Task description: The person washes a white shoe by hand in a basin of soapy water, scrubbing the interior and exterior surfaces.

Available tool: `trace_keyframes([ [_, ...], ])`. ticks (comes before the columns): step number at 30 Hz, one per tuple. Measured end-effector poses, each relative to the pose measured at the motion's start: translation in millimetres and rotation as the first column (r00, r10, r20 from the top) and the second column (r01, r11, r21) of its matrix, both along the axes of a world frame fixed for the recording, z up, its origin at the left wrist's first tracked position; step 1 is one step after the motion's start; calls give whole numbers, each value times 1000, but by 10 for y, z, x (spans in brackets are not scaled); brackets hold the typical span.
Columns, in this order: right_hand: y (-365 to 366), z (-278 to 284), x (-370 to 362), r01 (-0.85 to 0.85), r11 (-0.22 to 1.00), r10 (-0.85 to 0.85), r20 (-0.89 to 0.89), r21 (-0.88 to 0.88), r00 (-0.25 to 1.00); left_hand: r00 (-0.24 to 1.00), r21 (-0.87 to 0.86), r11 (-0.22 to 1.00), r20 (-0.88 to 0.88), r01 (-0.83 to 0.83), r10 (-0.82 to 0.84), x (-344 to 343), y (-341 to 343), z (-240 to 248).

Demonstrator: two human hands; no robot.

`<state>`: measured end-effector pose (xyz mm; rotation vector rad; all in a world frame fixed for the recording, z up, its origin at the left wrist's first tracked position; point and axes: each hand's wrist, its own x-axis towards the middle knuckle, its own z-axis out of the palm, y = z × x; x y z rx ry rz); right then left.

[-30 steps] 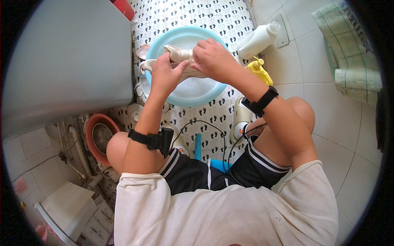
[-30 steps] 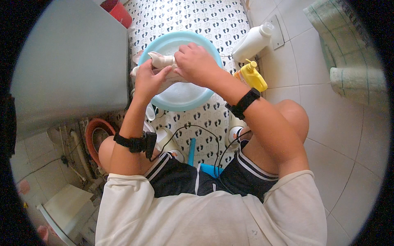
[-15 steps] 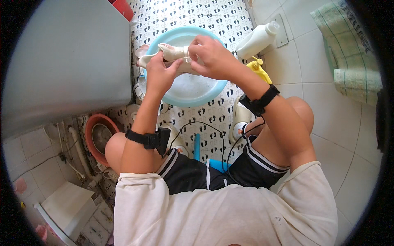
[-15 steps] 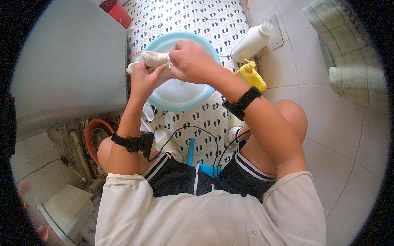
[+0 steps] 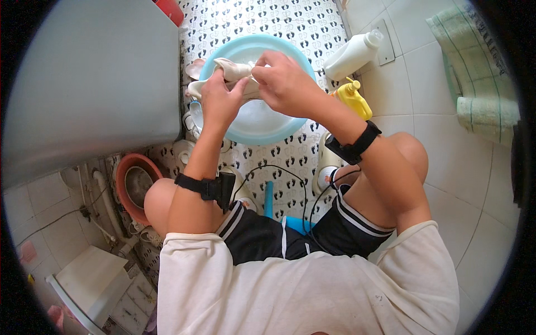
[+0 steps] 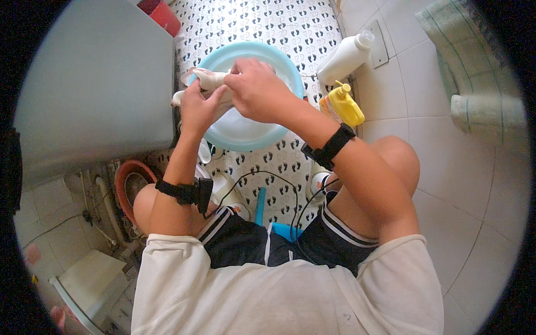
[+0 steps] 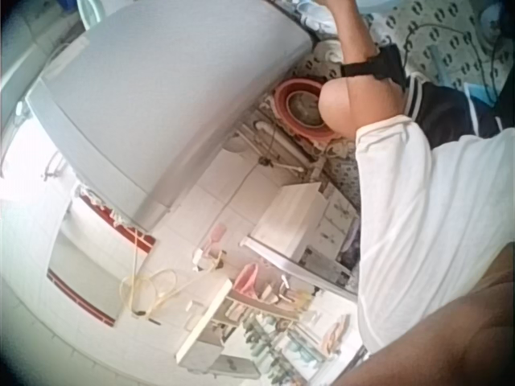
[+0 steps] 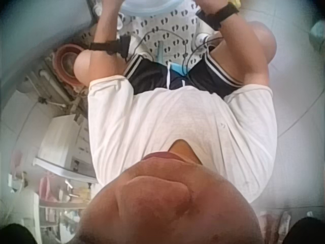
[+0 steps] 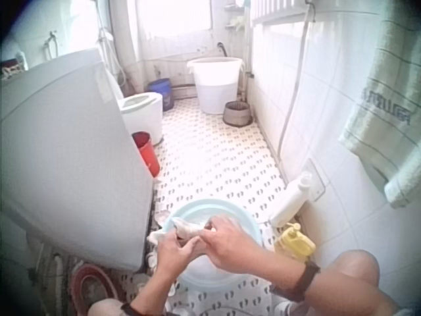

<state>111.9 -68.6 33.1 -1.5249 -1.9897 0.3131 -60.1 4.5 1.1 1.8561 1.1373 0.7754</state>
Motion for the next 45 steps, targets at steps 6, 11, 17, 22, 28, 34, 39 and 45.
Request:
trace_keyframes([
  [6,-13,-12,32,96,995,-92,122,-29,988,995,-112,993,91,40,-29,70,-100,119],
  [11,-15,-60,16,111,993,-116,183,37,976,998,-57,997,-4,54,-55,65,-115,140],
  [17,22,-99,13,73,989,-96,185,126,978,1000,-13,1000,-14,0,0,69,-127,118],
  [22,-29,132,-38,-13,998,9,66,56,998,995,-43,995,-44,-88,86,-44,22,42],
  [28,-4,4,131,69,996,-58,175,-58,983,997,-78,995,48,-60,64,-1,-8,-1],
  [34,-9,-46,58,83,987,-122,314,136,942,996,-93,996,92,0,8,77,-97,89],
  [39,-22,-25,34,93,983,-145,360,158,921,999,-47,999,40,2,0,98,-133,107],
  [45,10,-107,8,124,984,-169,435,130,884,1000,-33,999,12,2,-2,92,-170,148],
])
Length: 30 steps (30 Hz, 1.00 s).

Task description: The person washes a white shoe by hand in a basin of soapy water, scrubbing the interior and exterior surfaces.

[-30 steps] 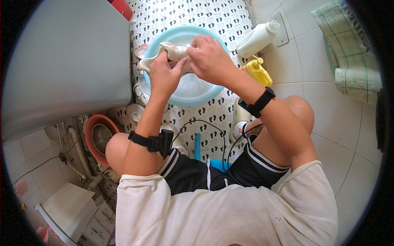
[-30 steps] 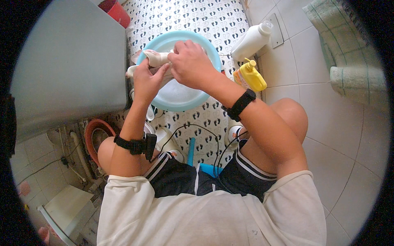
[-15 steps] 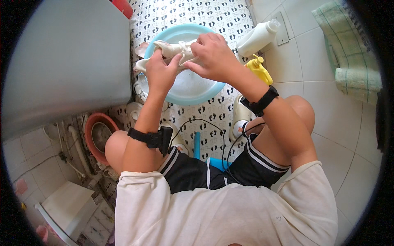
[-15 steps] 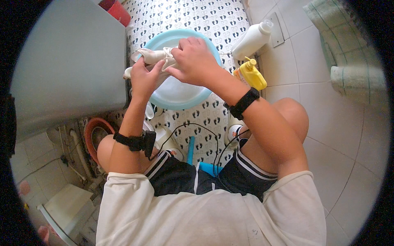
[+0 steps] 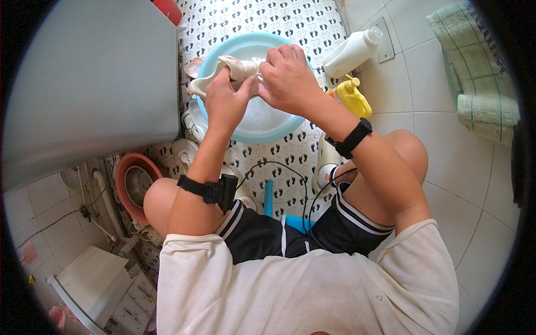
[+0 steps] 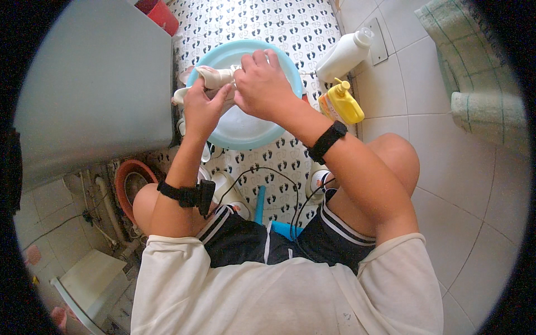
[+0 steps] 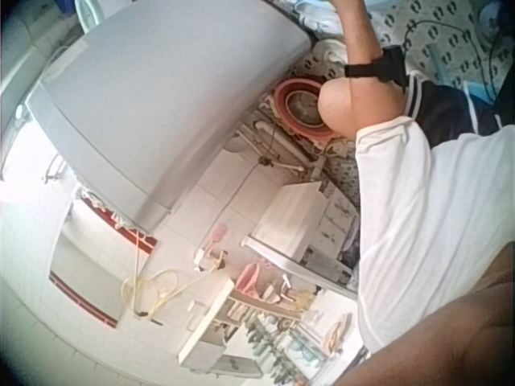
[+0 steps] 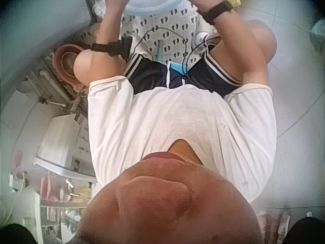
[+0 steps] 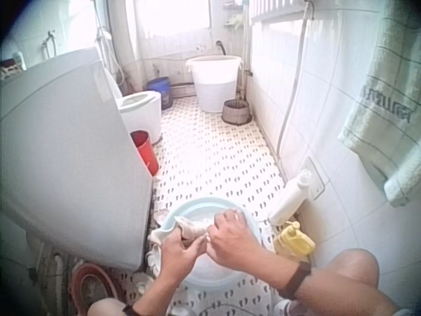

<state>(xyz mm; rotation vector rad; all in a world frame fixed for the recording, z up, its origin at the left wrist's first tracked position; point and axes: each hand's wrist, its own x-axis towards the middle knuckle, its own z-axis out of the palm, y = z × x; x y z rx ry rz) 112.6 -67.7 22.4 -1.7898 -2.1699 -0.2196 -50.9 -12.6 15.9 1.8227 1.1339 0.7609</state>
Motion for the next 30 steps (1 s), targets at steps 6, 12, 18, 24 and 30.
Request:
trace_keyframes([
  [6,12,-73,-16,-10,1000,11,-82,12,997,998,44,999,-60,-25,28,0,29,-14],
  [12,-2,152,-95,-88,996,84,-261,-4,962,984,51,989,-107,-138,143,-159,244,-219],
  [18,-18,287,17,-56,996,40,-223,-66,974,974,42,982,-124,-184,188,-133,199,-76],
  [24,-28,90,56,30,993,-39,-76,-116,996,991,77,988,26,-133,131,-38,78,-75],
  [30,-9,-5,3,24,999,-26,-44,-45,999,996,91,992,-2,-89,89,9,16,-88],
])
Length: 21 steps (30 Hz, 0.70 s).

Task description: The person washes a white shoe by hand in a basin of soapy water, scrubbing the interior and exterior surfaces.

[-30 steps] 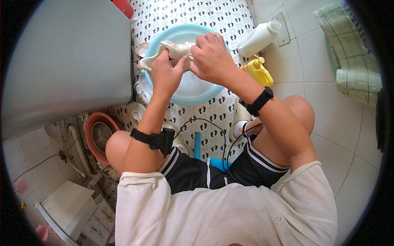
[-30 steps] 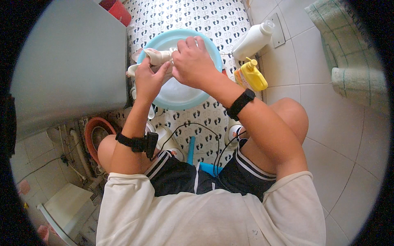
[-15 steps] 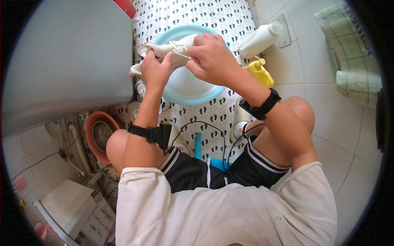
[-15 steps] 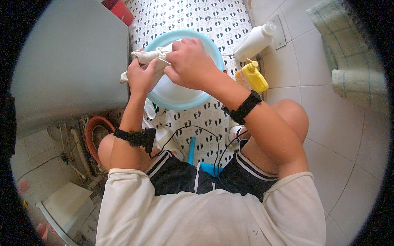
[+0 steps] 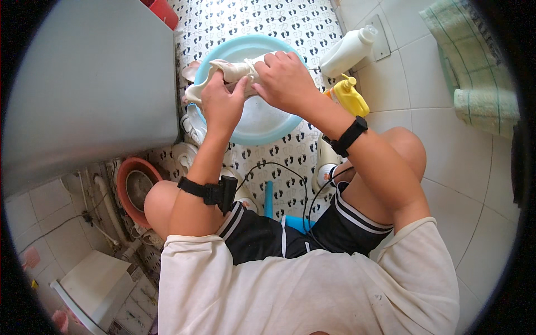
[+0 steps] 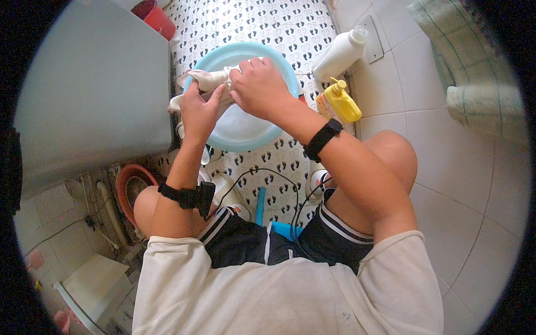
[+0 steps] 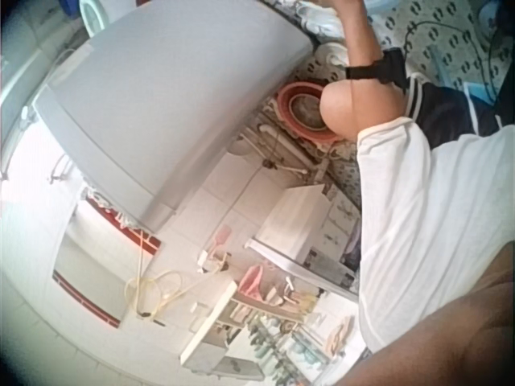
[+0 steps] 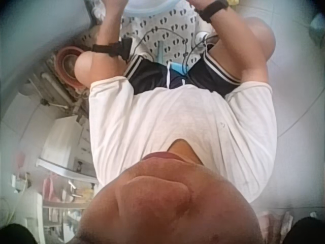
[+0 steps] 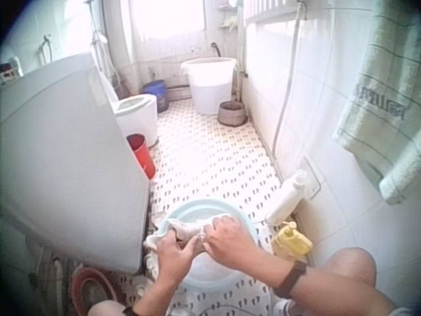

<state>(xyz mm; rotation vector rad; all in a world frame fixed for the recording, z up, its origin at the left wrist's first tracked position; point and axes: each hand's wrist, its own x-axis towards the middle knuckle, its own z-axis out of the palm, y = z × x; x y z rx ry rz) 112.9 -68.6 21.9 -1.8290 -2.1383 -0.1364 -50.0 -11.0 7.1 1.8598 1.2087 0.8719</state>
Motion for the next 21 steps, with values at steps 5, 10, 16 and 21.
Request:
trace_keyframes([
  [5,27,-50,-24,18,1000,-18,12,0,1000,999,-3,1000,-35,16,-16,8,-31,82],
  [10,47,3,-70,-6,999,3,-85,-34,996,999,30,999,-25,20,-20,-24,-7,95],
  [16,49,113,-141,-56,992,47,-79,-113,996,992,39,998,-113,-53,57,-86,74,13],
  [21,11,298,-110,-96,955,57,-143,-280,988,974,31,986,-155,-165,168,-188,232,-16],
])
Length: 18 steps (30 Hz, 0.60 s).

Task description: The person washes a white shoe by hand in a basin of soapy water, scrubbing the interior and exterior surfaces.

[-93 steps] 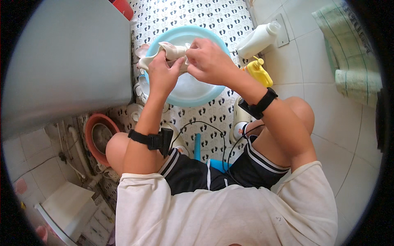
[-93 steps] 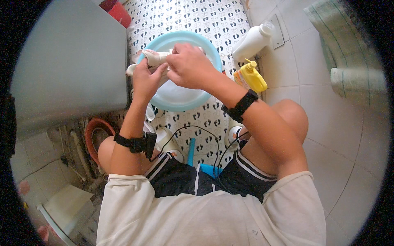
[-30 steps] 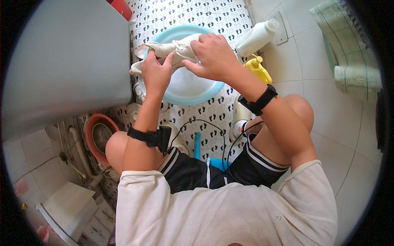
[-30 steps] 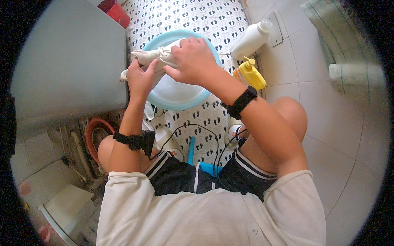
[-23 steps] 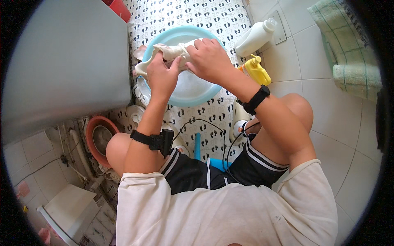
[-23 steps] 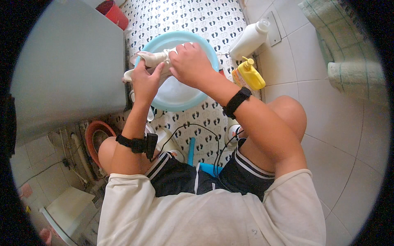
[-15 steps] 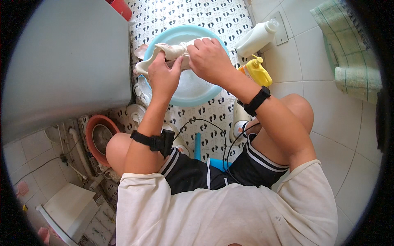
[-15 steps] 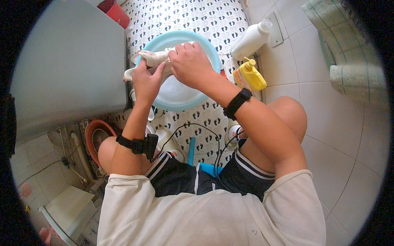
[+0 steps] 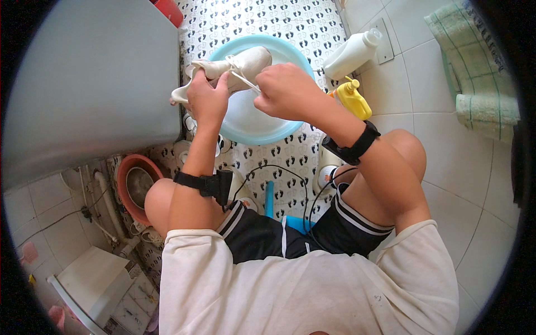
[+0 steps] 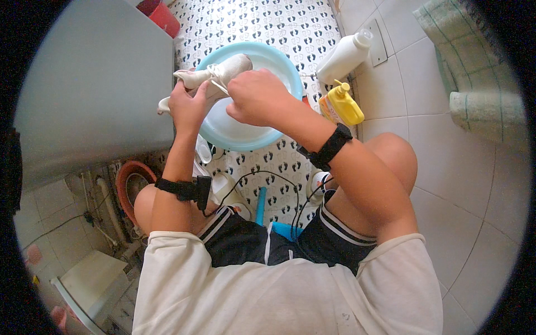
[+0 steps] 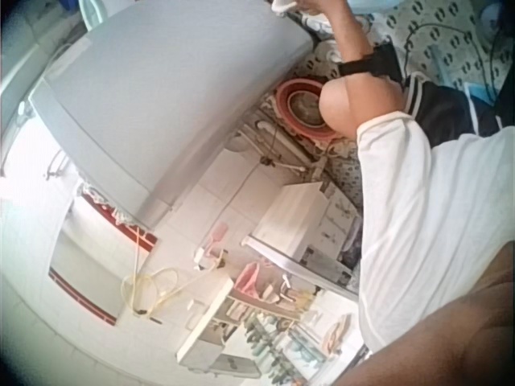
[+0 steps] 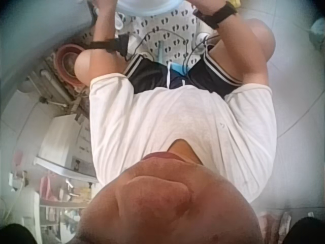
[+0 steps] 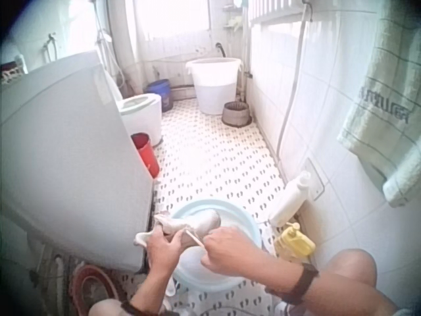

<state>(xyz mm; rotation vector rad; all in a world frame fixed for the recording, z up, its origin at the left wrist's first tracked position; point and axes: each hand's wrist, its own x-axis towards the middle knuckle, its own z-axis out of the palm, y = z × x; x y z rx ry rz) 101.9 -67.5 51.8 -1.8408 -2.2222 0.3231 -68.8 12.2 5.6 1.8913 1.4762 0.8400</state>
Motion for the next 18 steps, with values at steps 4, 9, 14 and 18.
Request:
trace_keyframes([
  [4,-13,-81,109,59,997,-58,-28,44,998,1000,-17,1000,7,18,-18,60,-79,81],
  [9,19,-190,76,91,980,-87,-27,178,996,981,30,997,181,66,-71,116,-153,5],
  [14,69,-244,39,114,951,-112,-23,287,993,975,2,993,187,119,-117,192,-216,25],
  [18,68,-317,3,133,955,-121,-60,265,991,976,6,992,183,123,-122,235,-277,86],
])
